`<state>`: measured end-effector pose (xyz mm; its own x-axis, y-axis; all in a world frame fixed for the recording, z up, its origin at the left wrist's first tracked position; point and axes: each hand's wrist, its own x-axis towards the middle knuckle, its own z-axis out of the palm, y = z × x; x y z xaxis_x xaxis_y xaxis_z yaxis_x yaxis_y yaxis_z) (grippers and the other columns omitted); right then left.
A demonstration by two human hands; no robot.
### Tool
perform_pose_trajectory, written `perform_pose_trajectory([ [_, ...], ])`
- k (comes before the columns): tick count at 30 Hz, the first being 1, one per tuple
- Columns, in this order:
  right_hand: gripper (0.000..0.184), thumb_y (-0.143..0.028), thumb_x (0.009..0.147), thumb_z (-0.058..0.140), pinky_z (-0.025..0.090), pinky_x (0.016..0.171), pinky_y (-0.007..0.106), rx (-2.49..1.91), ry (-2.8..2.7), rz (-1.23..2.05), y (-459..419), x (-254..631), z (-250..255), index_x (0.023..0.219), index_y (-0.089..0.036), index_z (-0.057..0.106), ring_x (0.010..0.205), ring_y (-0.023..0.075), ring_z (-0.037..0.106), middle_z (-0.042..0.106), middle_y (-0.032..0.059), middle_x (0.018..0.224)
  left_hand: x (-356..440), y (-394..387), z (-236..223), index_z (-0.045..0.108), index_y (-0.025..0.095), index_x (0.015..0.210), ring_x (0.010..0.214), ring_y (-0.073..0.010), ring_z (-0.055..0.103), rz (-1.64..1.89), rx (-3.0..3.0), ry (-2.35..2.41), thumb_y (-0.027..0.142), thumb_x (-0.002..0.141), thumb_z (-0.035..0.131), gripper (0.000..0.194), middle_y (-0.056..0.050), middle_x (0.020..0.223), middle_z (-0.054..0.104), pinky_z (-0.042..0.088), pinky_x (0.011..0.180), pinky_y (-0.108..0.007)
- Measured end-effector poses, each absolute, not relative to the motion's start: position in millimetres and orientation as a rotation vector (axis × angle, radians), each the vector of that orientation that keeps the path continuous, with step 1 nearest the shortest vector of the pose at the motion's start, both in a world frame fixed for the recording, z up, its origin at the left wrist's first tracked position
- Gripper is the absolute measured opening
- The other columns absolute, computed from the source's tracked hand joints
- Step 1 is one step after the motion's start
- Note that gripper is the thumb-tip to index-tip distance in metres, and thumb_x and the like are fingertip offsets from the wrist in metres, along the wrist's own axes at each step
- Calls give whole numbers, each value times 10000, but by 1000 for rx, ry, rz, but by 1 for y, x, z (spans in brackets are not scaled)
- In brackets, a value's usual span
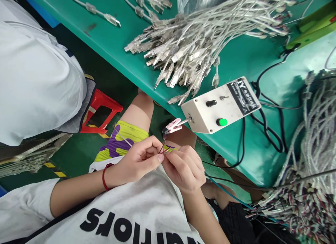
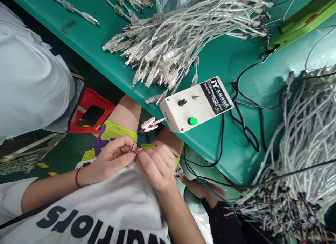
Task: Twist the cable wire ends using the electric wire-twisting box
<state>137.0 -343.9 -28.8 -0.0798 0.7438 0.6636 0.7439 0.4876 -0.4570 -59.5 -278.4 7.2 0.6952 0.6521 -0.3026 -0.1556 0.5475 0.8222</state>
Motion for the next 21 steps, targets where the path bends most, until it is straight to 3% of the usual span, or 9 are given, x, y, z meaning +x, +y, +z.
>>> perform_pose_trajectory([
  [8,337,-127,911,913,492,529,367,-1282,-1775,13,-338,134,-30,1128,-344,775,512,169,545,733,-57,687,-62,-280,1,661,240,1077,663,-139,536,581,923,623,480,1116,764,264,27,780,599,449,624,-261],
  [12,269,-220,914,947,463,486,385,-1272,-1733,-1,-338,133,-29,1110,-339,806,484,183,561,765,-30,691,-61,-276,0,693,226,1006,664,-136,535,667,1058,531,433,1105,766,240,8,807,614,443,617,-269],
  [15,255,-153,950,874,456,472,356,-1285,-1686,51,-334,131,-22,1106,-340,798,476,164,536,738,-45,681,-61,-276,-4,717,220,977,647,-131,501,707,1124,523,372,1082,783,196,5,797,618,398,578,-264],
  [21,323,-73,987,803,531,547,334,-1334,-1308,360,-334,113,-10,1194,-315,752,617,186,675,763,-6,840,-66,-280,-11,751,218,965,590,-122,441,681,1146,679,416,1052,819,227,14,742,589,355,540,-269],
])
